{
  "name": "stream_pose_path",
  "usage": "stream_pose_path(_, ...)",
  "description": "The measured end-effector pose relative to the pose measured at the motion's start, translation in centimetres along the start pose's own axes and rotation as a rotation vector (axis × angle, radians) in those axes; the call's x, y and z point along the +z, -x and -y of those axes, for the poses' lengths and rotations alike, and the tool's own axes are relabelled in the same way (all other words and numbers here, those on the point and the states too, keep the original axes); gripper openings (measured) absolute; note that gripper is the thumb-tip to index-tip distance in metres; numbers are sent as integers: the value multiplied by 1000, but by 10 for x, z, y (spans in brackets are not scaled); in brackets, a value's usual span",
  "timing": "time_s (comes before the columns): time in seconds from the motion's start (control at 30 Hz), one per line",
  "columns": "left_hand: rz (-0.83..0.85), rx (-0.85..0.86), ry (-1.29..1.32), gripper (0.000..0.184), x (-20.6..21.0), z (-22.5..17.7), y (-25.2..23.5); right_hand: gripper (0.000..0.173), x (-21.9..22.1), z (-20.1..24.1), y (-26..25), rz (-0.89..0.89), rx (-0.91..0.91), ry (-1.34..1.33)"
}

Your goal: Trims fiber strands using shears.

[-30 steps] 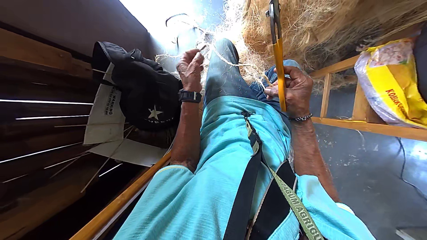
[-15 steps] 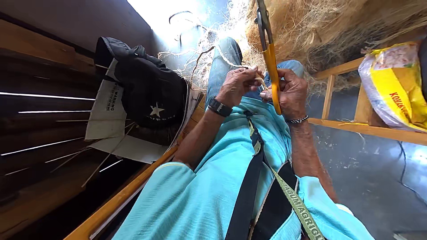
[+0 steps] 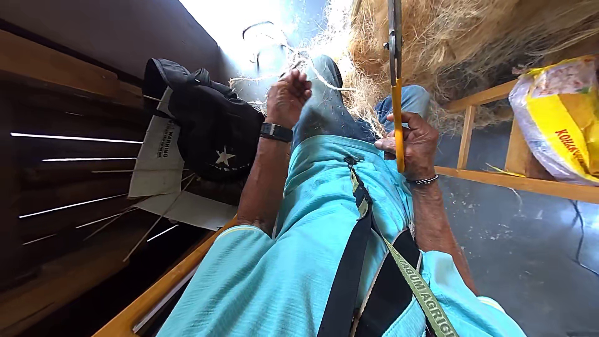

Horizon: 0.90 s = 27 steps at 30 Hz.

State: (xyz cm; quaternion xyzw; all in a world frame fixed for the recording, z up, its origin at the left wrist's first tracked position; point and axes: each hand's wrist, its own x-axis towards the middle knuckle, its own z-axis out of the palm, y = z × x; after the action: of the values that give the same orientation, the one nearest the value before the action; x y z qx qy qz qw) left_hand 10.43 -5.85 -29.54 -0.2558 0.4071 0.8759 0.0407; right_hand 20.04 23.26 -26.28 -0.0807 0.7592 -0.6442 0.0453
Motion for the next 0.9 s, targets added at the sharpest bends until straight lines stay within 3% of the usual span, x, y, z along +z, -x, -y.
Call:
stream_pose_path(0.1, 3, 25, -153, 37, -23, -14, 0, 59, -1, -4, 0, -10, 6, -29)
stream_pose_path(0.27, 260, -146, -474, 43, -34, -12, 23, 56, -3, -1, -2, -11, -6, -50)
stream_pose_path(0.4, 432, -284, -314, 37, -9, 17, 35, 57, -5, 0, -3, 8, 1, -48)
stream_pose_path(0.5, 424, -316, -46, 33, 15, 45, 36, 57, -4, 0, -3, 16, 2, -43)
stream_pose_path(0.7, 292, -194, 334, 25, 48, 60, 40, 57, -4, -4, -3, 8, 58, -43)
stream_pose_path(0.9, 277, -29, 284, 16, 53, 60, 38, 54, -3, -8, -2, 1, 118, -76)
